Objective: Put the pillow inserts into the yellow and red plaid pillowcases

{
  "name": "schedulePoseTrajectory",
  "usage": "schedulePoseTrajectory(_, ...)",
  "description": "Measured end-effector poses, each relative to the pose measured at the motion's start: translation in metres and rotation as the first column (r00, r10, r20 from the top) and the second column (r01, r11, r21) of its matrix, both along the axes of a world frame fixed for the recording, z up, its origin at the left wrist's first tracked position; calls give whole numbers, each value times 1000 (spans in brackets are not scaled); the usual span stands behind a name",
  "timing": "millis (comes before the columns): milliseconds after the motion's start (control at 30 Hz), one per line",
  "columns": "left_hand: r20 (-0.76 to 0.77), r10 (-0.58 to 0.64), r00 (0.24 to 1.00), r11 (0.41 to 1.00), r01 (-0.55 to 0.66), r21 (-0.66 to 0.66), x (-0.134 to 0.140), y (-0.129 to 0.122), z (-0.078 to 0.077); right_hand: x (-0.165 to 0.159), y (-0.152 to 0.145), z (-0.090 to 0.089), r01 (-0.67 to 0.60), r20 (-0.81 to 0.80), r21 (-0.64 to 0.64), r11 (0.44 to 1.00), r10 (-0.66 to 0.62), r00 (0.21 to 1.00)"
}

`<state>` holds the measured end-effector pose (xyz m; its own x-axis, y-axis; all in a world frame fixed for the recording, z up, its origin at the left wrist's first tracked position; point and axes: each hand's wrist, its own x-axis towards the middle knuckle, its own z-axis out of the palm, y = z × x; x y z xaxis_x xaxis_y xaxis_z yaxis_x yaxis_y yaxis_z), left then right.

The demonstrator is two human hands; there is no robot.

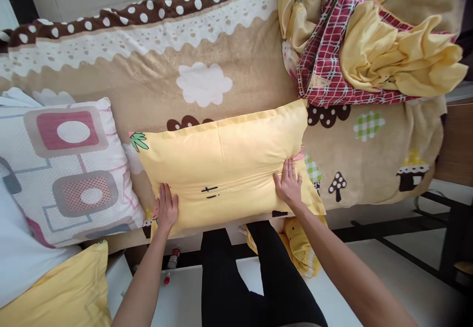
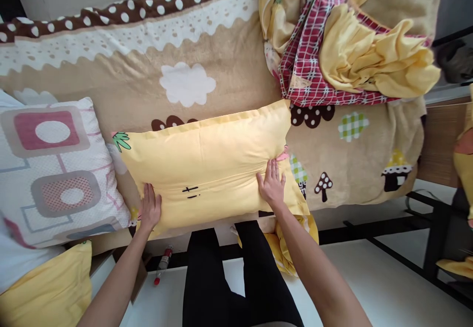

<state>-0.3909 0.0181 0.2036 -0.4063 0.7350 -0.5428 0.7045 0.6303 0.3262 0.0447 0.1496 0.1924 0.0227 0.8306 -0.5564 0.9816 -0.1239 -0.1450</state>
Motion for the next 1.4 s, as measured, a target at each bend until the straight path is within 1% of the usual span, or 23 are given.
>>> schedulePoseTrajectory(100, 95, 180, 979, 984, -177, -32, 0, 11, -13, 17, 7, -7, 97, -60, -138, 986, -106, 993)
schedulePoseTrajectory(167, 80, 293, 953, 956, -293, -18, -1, 22, -16, 34, 20, -9, 152, -90, -197, 969, -172, 981)
schedulePoseTrajectory(233, 29, 393, 919, 919, -394, 9, -8, 30, -13, 53, 38, -7, 236, -58, -211, 949, -253, 966)
schedulePoseTrajectory(300, -30, 465, 885, 885, -464, 32, -14, 36, -2, 63, 56, 0, 318, 15, -137, 938, -319, 948)
schedulePoseTrajectory(367, -99, 477, 873, 877, -466, 117, -12, 43, 14, 55, 68, 11, 357, 16, 78, 931, -359, 933)
schedulePoseTrajectory(400, -135, 448, 884, 885, -418, 203, -6, 48, 22, 42, 70, 19, 351, -23, 210, 912, -355, 935)
schedulePoseTrajectory(433, -164, 387, 907, 895, -327, 302, 5, 55, 31, 21, 70, 27, 318, -82, 333, 888, -309, 947)
schedulePoseTrajectory(467, -186, 292, 938, 896, -201, 396, 19, 63, 38, -4, 68, 36, 261, -149, 439, 860, -217, 965)
schedulePoseTrajectory(533, -200, 29, 979, 861, 77, 503, 55, 86, 48, -67, 59, 51, 52, -231, 520, 852, 82, 969)
schedulePoseTrajectory(600, -168, -226, 959, 832, 280, 479, 91, 113, 49, -130, 52, 57, -213, -297, 474, 855, 383, 875)
schedulePoseTrajectory(633, -150, -314, 938, 827, 347, 443, 105, 127, 47, -156, 51, 57, -302, -315, 434, 849, 457, 832)
schedulePoseTrajectory(700, -122, -408, 905, 836, 424, 347, 123, 152, 39, -189, 56, 50, -375, -322, 347, 860, 484, 814)
schedulePoseTrajectory(733, -118, -424, 898, 847, 439, 299, 126, 161, 35, -197, 62, 45, -385, -315, 314, 868, 477, 820)
schedulePoseTrajectory(800, -135, -409, 902, 877, 430, 216, 121, 174, 26, -194, 78, 33, -391, -287, 279, 877, 465, 837)
schedulePoseTrajectory(867, -180, -338, 924, 917, 366, 158, 108, 177, 21, -177, 97, 24, -379, -233, 263, 887, 439, 868)
schedulePoseTrajectory(933, -226, -225, 948, 959, 256, 120, 88, 175, 18, -154, 115, 18, -333, -148, 233, 914, 371, 917)
schedulePoseTrajectory(1000, -246, -75, 966, 992, 98, 82, 63, 171, 14, -128, 132, 14, -266, -52, 192, 945, 280, 959)
schedulePoseTrajectory(1100, -176, 87, 981, 996, -91, -15, 13, 168, 8, -87, 154, 8, -184, 38, 127, 975, 180, 983)
schedulePoseTrajectory(1167, -99, 127, 987, 988, -134, -74, -21, 171, 6, -62, 167, 5, -140, 53, 81, 987, 136, 989)
schedulePoseTrajectory(1233, -77, 161, 984, 981, -169, -99, -45, 178, 9, -48, 179, 5, -65, 69, 38, 997, 62, 996)
schedulePoseTrajectory(1300, -143, 185, 972, 981, -190, -25, -50, 190, 16, -54, 186, 10, 16, 85, 43, 999, -20, 996)
schedulePoseTrajectory(1333, -175, 162, 971, 986, -154, 58, -42, 197, 20, -65, 186, 14, 30, 71, 72, 997, -35, 997)
schedulePoseTrajectory(1400, -163, 22, 986, 972, 16, 232, -12, 211, 26, -103, 179, 25, -42, -33, 142, 989, 47, 998)
